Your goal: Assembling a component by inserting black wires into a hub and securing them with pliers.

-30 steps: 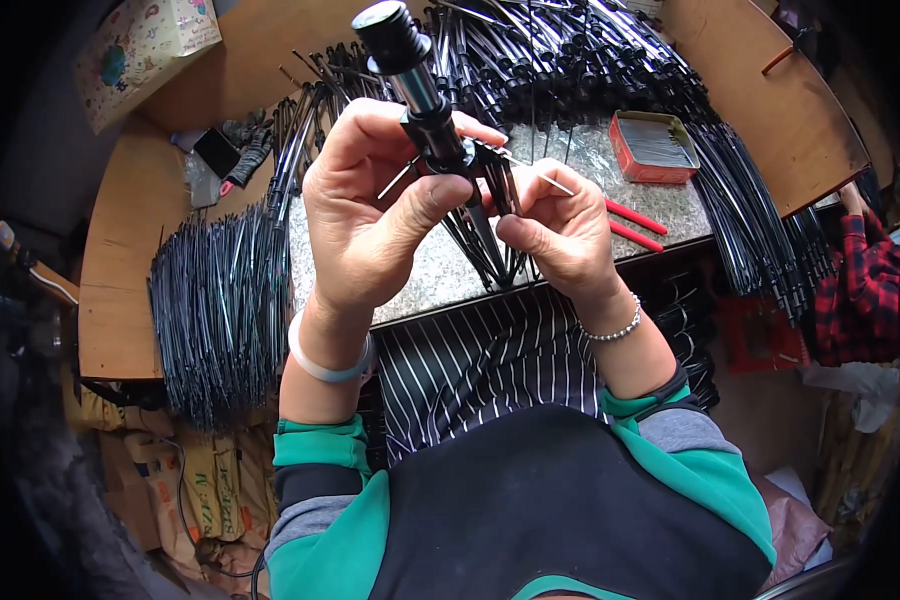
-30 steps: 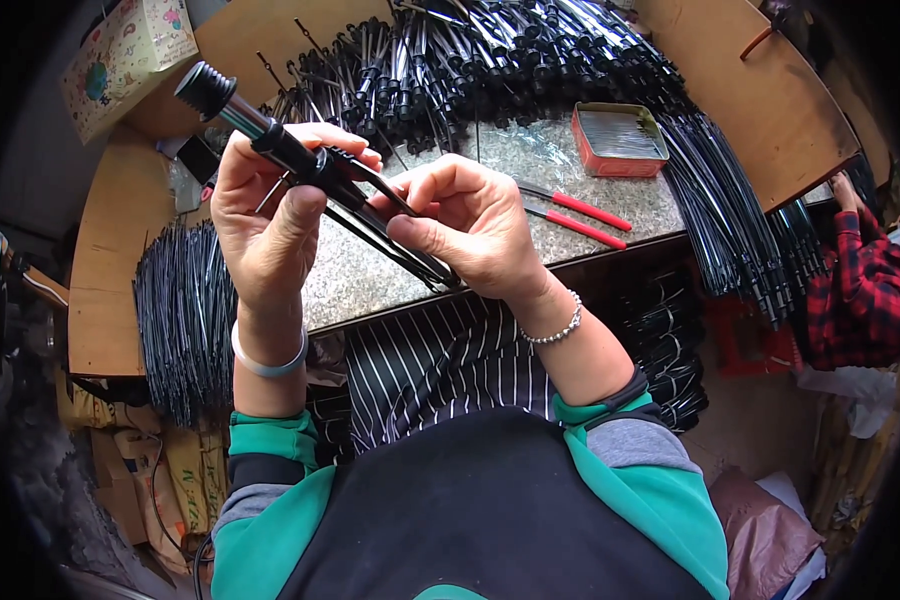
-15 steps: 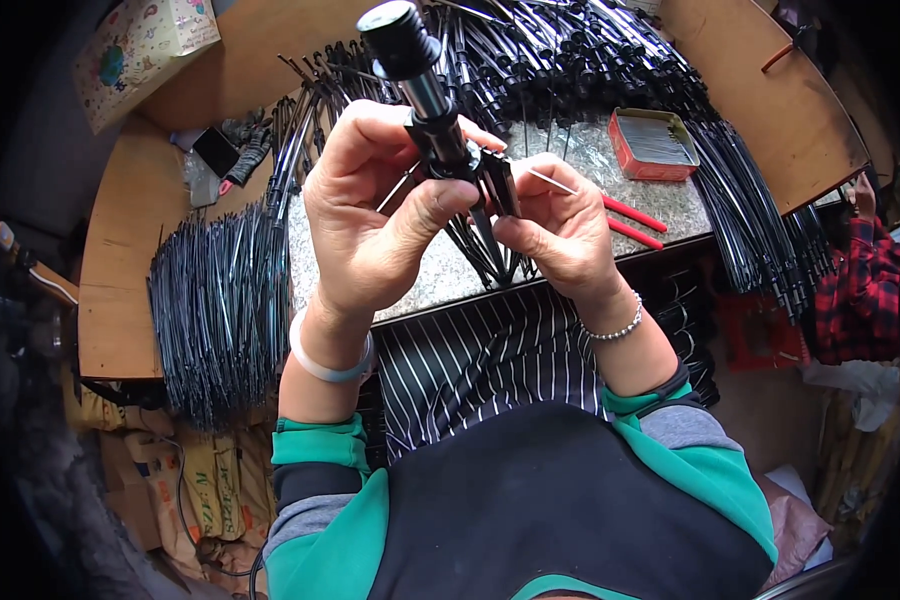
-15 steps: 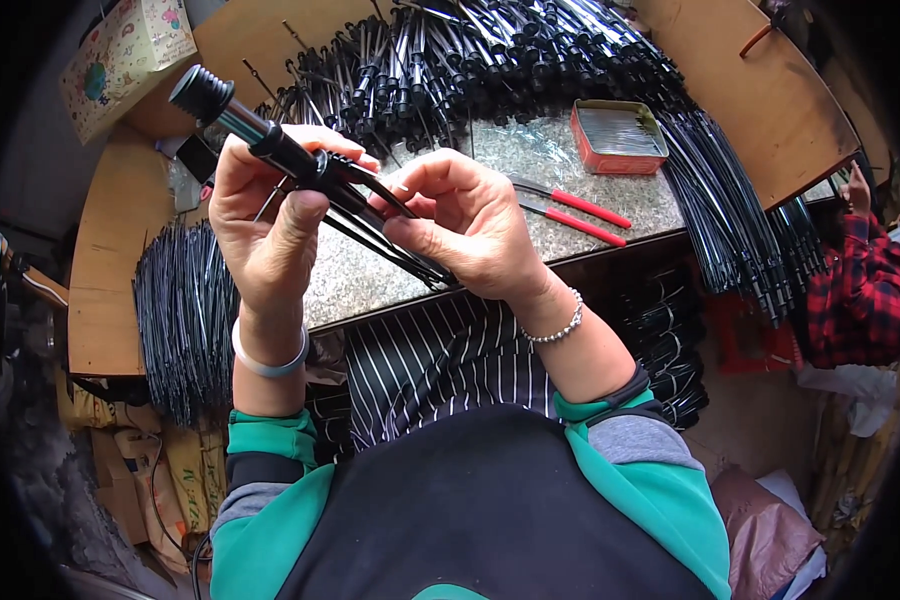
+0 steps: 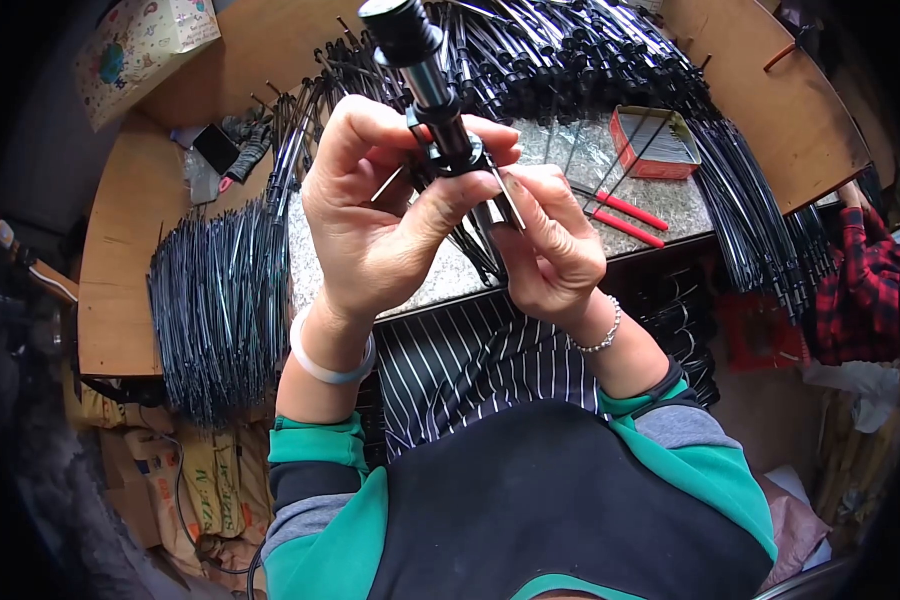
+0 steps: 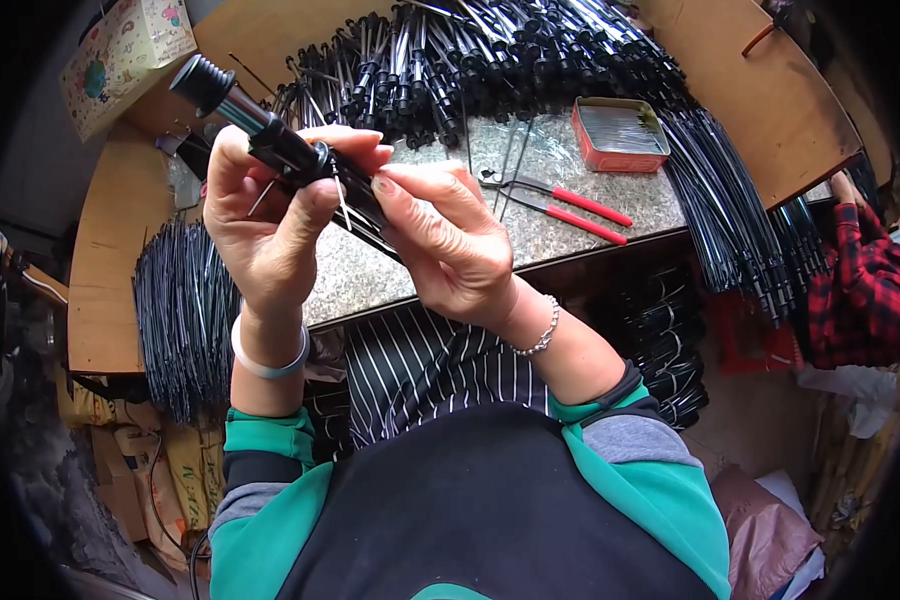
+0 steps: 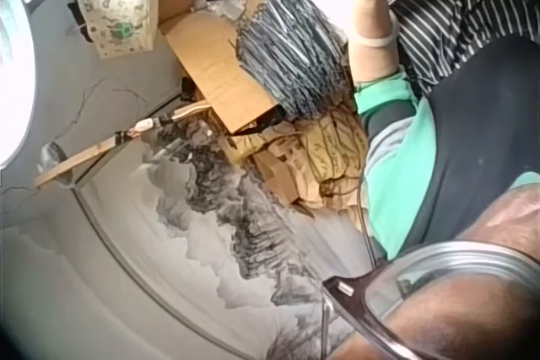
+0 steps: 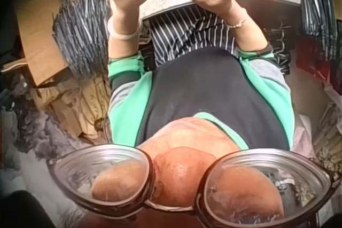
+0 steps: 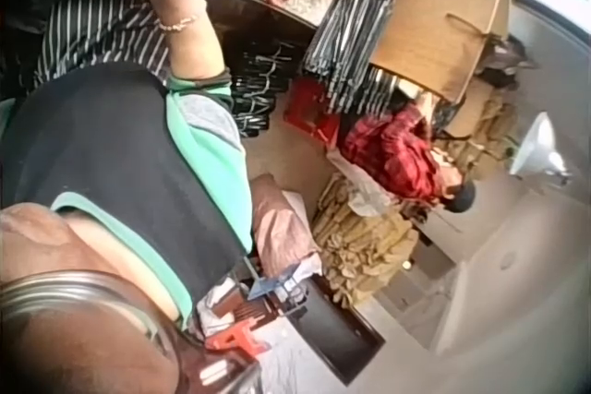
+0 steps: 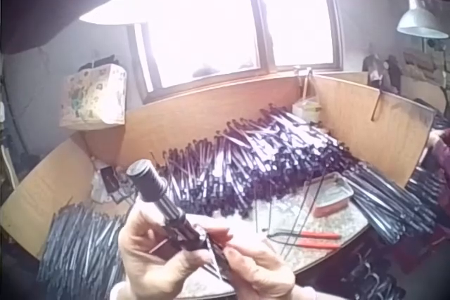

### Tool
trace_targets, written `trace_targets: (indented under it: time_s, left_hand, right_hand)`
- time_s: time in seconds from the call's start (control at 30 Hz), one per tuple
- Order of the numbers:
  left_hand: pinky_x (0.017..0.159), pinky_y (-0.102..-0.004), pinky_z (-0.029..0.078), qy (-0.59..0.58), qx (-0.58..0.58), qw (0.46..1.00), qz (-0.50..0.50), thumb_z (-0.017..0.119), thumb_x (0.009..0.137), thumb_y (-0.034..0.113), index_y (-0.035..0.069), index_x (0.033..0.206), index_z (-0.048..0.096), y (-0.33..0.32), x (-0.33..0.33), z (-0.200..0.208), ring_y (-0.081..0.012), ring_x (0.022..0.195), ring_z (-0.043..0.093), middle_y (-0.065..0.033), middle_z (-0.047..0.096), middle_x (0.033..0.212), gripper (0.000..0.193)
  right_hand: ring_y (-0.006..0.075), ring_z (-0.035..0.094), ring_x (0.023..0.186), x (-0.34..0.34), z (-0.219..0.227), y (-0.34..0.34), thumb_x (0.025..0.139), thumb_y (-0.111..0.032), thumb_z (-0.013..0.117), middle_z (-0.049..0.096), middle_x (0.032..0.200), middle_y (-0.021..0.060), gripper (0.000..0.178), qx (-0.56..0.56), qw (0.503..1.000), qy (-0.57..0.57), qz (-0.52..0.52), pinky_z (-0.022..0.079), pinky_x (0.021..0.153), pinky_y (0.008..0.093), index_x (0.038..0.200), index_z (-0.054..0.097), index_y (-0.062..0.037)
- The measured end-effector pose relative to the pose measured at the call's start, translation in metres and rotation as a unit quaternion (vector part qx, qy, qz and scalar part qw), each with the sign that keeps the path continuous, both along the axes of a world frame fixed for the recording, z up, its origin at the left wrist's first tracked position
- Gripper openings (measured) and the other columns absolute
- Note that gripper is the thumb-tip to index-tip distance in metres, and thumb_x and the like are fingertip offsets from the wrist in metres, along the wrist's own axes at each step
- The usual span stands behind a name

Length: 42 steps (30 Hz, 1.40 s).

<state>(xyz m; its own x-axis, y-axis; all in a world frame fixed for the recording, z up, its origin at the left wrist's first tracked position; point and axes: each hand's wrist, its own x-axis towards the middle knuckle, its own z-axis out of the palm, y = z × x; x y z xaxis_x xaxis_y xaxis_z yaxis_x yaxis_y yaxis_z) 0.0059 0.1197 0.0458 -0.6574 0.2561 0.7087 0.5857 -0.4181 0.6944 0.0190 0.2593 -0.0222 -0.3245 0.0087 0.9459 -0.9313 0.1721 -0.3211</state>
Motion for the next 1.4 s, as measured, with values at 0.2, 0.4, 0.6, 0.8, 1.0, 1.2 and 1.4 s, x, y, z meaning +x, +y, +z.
trace_targets:
  time_s: [0.2,0.4,0.6,0.8,1.0,1.2,1.4]
  left_hand:
    - [0.079,-0.0350,0.053,0.080,0.006,0.992,0.102,0.066,0.072,-0.013,-0.002,0.095,0.043,0.003,0.002,-0.010,-0.0269,0.089,0.063,-0.0216,0.062,0.096,0.034]
    - [0.078,-0.0295,0.053,0.093,0.003,0.981,0.173,0.069,0.071,-0.010,-0.004,0.096,0.047,0.013,0.003,-0.011,-0.0205,0.087,0.064,-0.0182,0.063,0.094,0.034]
    - [0.084,-0.0331,0.050,0.089,-0.038,0.968,0.233,0.063,0.074,-0.012,-0.003,0.103,0.044,0.025,0.016,-0.006,-0.0255,0.097,0.060,-0.0260,0.057,0.106,0.035]
    - [0.101,-0.0384,0.036,0.254,0.038,0.916,0.306,0.052,0.082,0.011,-0.002,0.126,0.029,0.001,0.023,0.027,-0.0302,0.120,0.042,-0.0265,0.037,0.130,0.051]
    - [0.097,-0.0377,0.040,0.115,-0.048,0.980,0.155,0.072,0.070,0.005,0.003,0.135,0.017,-0.024,-0.006,0.001,-0.0255,0.111,0.049,-0.0190,0.046,0.120,0.086]
    - [0.063,-0.0232,0.053,-0.011,-0.060,0.996,-0.070,0.067,0.072,-0.005,-0.002,0.123,0.045,-0.018,-0.019,0.007,-0.0168,0.081,0.061,-0.0162,0.060,0.105,0.056]
    - [0.061,-0.0231,0.053,0.002,-0.125,0.989,-0.076,0.071,0.070,-0.003,-0.004,0.104,0.059,-0.020,-0.024,0.014,-0.0147,0.085,0.059,-0.0111,0.060,0.099,0.035]
  right_hand:
    - [0.0309,0.059,0.090,-0.003,-0.002,-0.002,0.071,0.008,0.062,0.058,0.109,0.0186,0.044,0.025,0.999,0.023,-0.016,0.048,0.077,0.0362,0.114,0.057,0.0018]
    - [0.0331,0.058,0.103,-0.001,-0.003,-0.012,0.078,0.008,0.057,0.054,0.115,0.0257,0.048,0.043,0.995,0.010,-0.090,0.047,0.086,0.0378,0.124,0.044,0.0057]
    - [0.0236,0.062,0.093,0.002,-0.012,-0.020,0.082,0.004,0.056,0.056,0.111,0.0230,0.046,-0.011,0.997,-0.058,-0.054,0.051,0.077,0.0312,0.125,0.038,0.0053]
    - [0.0222,0.061,0.086,-0.009,0.008,-0.006,0.089,-0.008,0.051,0.060,0.096,0.0172,0.041,-0.143,0.884,-0.258,0.362,0.049,0.077,0.0336,0.127,0.035,-0.0064]
    - [0.0244,0.061,0.090,-0.017,0.001,0.003,0.089,-0.011,0.053,0.060,0.101,0.0158,0.040,-0.093,0.850,-0.285,0.432,0.049,0.081,0.0357,0.126,0.037,-0.0079]
    - [0.0246,0.062,0.088,-0.012,0.010,0.004,0.091,-0.015,0.051,0.059,0.104,0.0168,0.039,-0.066,0.846,-0.317,0.424,0.050,0.081,0.0352,0.125,0.036,-0.0061]
    - [0.0190,0.059,0.093,0.000,-0.006,-0.006,0.091,-0.008,0.048,0.056,0.106,0.0144,0.029,-0.187,0.831,-0.304,0.426,0.047,0.085,0.0306,0.117,0.039,0.0023]
